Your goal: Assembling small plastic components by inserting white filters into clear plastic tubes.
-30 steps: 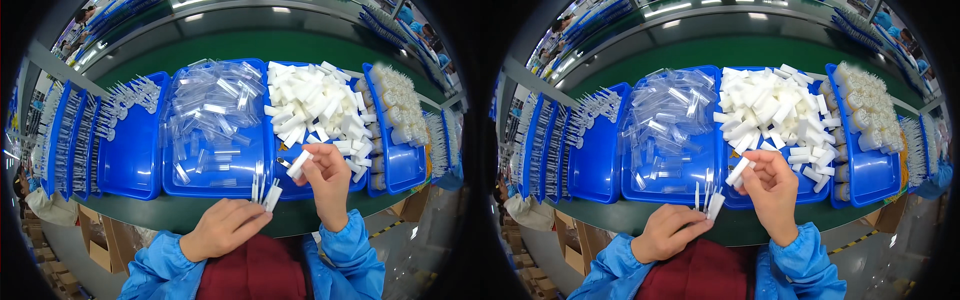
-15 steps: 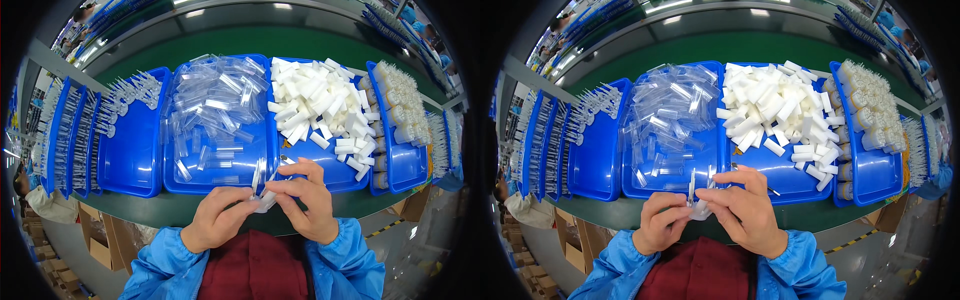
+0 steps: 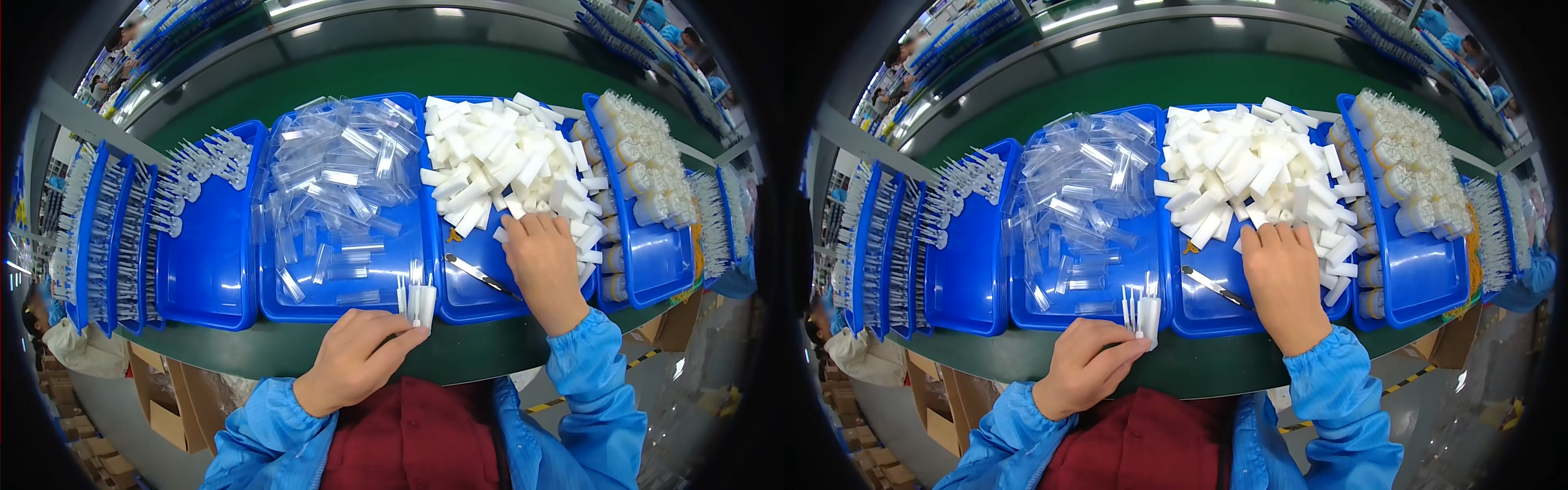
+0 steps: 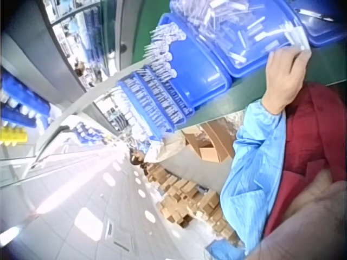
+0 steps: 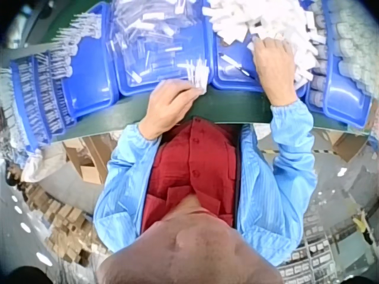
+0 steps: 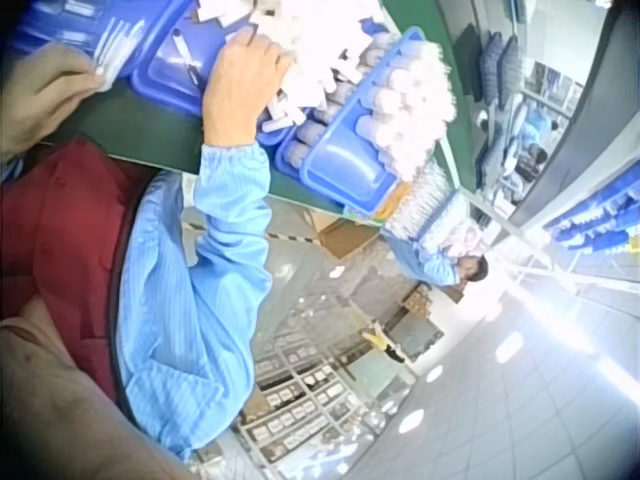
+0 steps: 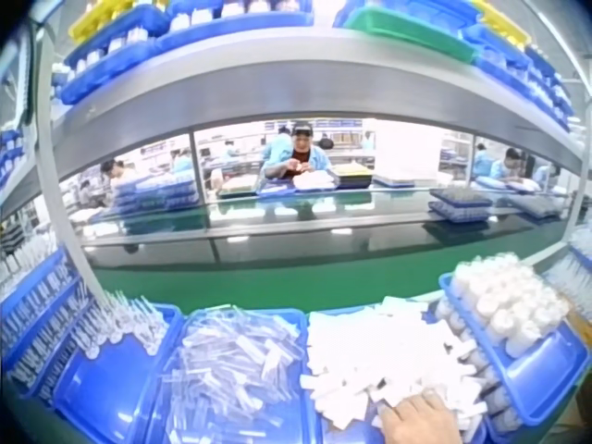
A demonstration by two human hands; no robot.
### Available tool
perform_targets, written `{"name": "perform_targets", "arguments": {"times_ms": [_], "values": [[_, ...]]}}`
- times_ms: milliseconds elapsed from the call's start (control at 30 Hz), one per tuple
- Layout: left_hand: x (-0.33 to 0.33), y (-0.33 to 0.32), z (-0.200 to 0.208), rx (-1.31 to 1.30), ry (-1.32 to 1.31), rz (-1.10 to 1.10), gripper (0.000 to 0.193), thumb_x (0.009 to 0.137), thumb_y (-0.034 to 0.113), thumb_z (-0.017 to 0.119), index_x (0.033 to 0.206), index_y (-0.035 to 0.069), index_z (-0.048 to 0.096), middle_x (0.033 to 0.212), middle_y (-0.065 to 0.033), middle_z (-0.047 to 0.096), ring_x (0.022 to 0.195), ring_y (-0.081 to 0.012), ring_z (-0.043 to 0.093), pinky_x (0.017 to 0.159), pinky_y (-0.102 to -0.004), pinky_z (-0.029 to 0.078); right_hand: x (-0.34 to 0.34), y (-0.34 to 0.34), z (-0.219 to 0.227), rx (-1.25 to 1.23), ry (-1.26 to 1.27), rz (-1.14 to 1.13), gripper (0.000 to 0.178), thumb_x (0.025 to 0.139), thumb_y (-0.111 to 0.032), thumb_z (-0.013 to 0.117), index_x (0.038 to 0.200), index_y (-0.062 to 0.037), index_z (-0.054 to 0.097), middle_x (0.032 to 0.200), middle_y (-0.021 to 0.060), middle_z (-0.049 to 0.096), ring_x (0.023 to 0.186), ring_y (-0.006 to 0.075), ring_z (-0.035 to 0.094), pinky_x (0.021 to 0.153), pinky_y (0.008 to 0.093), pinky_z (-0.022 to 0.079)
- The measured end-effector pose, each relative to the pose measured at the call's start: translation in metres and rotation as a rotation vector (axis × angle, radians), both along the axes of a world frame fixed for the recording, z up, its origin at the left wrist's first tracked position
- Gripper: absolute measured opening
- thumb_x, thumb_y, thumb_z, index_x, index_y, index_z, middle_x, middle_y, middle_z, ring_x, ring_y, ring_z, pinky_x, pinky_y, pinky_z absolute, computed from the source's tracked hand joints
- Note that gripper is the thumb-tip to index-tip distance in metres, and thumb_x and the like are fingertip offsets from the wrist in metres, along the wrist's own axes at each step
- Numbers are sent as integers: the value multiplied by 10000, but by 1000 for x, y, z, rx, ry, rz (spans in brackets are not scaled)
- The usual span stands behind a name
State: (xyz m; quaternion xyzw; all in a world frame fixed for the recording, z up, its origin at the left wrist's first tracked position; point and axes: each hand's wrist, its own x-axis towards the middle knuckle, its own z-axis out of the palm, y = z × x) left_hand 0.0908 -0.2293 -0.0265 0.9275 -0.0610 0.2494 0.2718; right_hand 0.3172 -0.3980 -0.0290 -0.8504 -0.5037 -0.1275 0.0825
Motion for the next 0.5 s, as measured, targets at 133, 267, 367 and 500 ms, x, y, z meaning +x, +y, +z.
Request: {"name": "perform_targets", "arguments": {"times_ms": [133,267,367,500], "values": [[1,-2,-2,15,51,6,410,684,-36,727,1077,82,738,985,-46,666,850,-228,638,677,-335,478,-4,1,5,-88,165,32,216,781,-48,738,990,-33,687,959,130,664,846,265,631,739,372,502],[0,-3,-5,48,38,4,388,699,-6,726,1075,91,741,1000,-44,669,845,-216,637,675,-327,474,-22,5,16,381,921,-18,198,852,-4,695,1047,-14,661,926,96,683,812,186,664,708,305,528],[0,-5,5,85,17,-33,368,707,24,718,1067,94,749,1022,-41,675,846,-200,635,678,-319,476,-41,14,24,695,1252,-47,199,901,4,668,1097,0,637,934,69,696,818,128,670,714,262,526],[-4,-9,16,121,-9,-59,359,702,46,706,1053,100,761,1044,-27,680,834,-189,626,676,-310,478,-60,23,21,810,1338,-32,177,921,-23,678,1091,20,650,968,67,708,828,106,672,727,254,522]]}}
